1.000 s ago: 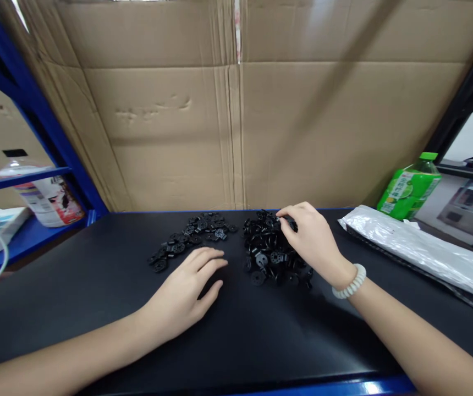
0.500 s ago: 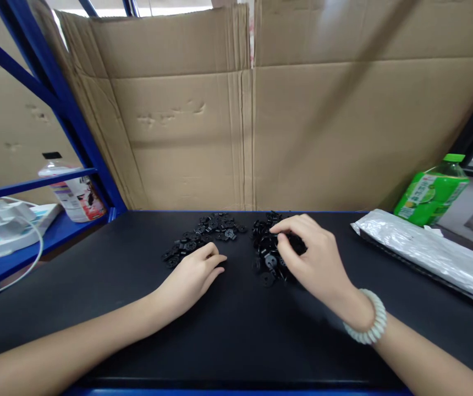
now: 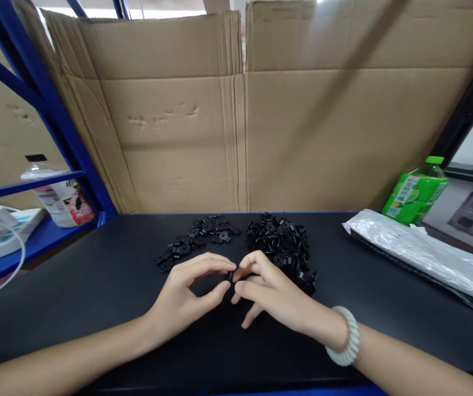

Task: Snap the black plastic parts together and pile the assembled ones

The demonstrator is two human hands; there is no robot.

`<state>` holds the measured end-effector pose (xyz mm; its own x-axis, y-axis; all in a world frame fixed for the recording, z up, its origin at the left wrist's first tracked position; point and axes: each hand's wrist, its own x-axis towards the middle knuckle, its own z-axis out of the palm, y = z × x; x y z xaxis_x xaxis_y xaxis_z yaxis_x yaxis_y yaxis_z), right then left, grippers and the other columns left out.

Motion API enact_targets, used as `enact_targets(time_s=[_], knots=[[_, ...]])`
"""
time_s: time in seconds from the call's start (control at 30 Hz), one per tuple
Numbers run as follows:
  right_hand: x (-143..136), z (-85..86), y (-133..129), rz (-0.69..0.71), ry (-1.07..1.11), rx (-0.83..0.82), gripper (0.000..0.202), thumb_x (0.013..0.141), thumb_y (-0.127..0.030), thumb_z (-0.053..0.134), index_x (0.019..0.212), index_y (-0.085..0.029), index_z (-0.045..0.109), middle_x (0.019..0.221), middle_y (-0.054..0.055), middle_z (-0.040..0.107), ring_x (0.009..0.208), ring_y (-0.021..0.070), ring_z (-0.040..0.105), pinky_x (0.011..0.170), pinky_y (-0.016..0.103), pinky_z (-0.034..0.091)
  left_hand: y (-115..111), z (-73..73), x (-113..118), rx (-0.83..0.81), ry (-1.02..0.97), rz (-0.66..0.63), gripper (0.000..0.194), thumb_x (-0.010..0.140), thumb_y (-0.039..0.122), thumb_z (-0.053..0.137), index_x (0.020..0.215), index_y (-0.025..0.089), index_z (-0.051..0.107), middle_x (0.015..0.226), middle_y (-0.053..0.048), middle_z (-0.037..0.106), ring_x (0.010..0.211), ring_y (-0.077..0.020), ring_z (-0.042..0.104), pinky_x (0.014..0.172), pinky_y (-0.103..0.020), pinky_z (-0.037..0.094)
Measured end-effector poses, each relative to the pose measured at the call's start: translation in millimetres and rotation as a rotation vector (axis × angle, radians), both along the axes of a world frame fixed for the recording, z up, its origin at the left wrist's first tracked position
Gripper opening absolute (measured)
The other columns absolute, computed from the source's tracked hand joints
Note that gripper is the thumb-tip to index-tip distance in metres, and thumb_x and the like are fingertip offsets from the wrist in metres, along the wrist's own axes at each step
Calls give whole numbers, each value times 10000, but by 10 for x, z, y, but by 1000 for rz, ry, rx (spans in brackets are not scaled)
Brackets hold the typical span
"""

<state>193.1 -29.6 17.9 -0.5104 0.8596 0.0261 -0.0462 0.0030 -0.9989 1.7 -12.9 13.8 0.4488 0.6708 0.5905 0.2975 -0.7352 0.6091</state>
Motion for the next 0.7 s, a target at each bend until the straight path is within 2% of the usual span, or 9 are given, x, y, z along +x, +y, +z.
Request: enact_targets(time_s=[0.1,0.17,0.27,0.4,0.53,0.7], knots=[[-30,19,-5,120,105,-94,182,855,-263,560,1009,-222,473,993,29,527,965,174,574,809,380,542,-71,-1,45,-97,-104,-65,208,767,100,637,956,159,701,906,-72,694,722,-157,650,665,-275,566],[-44,25,7,162,152,-105,191,848,-232,560,1030,-216,506,1037,43,534,994,173,559,851,374,510,-91,-10,62,-133,-150,-92,204,751,84,645,933,146,714,902,-86,698,713,-161,657,637,-271,572],[-52,22,18,198,181,-111,210,834,-156,521,1035,-211,546,1068,46,525,970,163,552,834,355,506,-96,-22,76,-130,-173,-110,223,728,55,646,918,142,725,905,-89,708,679,-150,655,601,-251,568],[-67,-4,-10,190,126,-96,284,779,-59,458,992,-206,574,995,19,528,935,138,550,848,314,481,-105,-54,98,11,-133,-108,270,681,15,646,902,145,731,870,-73,726,644,-140,642,591,-238,549],[-128,-70,-39,108,72,-102,329,697,-39,427,940,-200,580,868,-6,521,831,113,532,742,234,450,-117,-105,128,114,-55,-104,222,692,24,628,849,150,722,777,-49,719,609,-136,619,587,-232,522],[-217,-166,-26,-14,8,-44,303,687,-94,408,928,-197,559,810,7,525,744,135,497,654,254,415,-115,-138,159,189,29,-35,168,718,31,596,748,169,688,651,-11,686,550,-129,590,550,-224,479]])
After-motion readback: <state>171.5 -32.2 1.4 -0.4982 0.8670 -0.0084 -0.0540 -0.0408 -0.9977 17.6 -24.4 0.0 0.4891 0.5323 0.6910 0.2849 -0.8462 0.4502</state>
